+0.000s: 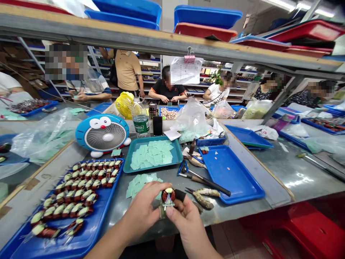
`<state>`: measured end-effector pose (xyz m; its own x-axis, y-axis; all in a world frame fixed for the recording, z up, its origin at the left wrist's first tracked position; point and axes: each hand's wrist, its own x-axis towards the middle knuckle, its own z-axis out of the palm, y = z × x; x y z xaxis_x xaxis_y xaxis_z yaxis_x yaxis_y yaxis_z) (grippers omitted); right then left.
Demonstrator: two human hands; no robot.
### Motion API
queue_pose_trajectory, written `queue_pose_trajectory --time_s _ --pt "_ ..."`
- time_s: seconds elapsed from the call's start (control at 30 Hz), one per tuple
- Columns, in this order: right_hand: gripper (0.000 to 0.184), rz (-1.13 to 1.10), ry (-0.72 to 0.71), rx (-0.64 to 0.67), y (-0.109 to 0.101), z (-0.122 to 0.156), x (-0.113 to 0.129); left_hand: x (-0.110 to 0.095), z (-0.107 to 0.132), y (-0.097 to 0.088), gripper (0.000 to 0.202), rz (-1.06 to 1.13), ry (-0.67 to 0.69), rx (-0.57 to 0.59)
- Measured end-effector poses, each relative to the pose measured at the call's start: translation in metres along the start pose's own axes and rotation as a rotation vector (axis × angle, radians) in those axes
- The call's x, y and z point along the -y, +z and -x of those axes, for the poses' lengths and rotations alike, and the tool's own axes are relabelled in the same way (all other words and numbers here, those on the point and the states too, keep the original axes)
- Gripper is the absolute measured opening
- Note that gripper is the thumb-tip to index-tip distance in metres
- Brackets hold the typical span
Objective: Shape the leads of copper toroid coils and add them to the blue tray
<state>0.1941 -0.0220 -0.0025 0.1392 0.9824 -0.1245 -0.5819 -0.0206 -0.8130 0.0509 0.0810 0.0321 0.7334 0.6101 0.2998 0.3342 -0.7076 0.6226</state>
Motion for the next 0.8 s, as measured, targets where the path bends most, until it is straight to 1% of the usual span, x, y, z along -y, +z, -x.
queue_pose_trajectory --time_s 0.07,0.17,0.27,0.33,0.4,0.5,0.67,0.73,0.8 --pt "0.064 0.024 -0.034 -0.029 -0.008 -0.006 -0.001 0.001 -0.001 0.005 0.059 -0.006 -0.014 -0.023" --pt "0.061 0.123 -0.111 -0.129 -0.025 -0.014 0.003 0.008 0.002 0.011 0.065 -0.011 -0.038 -0.050" --pt "0.062 0.271 -0.185 -0.223 -0.041 -0.019 0.015 0.014 0.003 0.015 0.058 0.032 -0.091 -0.045" --pt "0.063 0.349 -0.228 -0.250 -0.047 -0.021 0.020 0.014 0.001 0.016 0.053 0.080 -0.127 -0.048" --pt "0.064 0.399 -0.269 -0.255 -0.050 -0.024 0.021 0.011 -0.004 0.016 0.051 0.121 -0.142 -0.070" --pt "0.062 0.444 -0.308 -0.257 -0.054 -0.029 0.016 0.009 -0.009 0.015 0.049 0.140 -0.143 -0.082" --pt "0.057 0.490 -0.375 -0.259 -0.065 -0.033 0.010 0.014 -0.009 0.017 0.045 0.153 -0.158 -0.066" --pt "0.057 0.501 -0.381 -0.264 -0.067 -0.032 0.011 0.014 -0.010 0.019 0.045 0.188 -0.181 -0.056" --pt "0.058 0.482 -0.351 -0.229 -0.065 -0.031 0.012 0.011 -0.014 0.020 0.045 0.243 -0.210 -0.069"
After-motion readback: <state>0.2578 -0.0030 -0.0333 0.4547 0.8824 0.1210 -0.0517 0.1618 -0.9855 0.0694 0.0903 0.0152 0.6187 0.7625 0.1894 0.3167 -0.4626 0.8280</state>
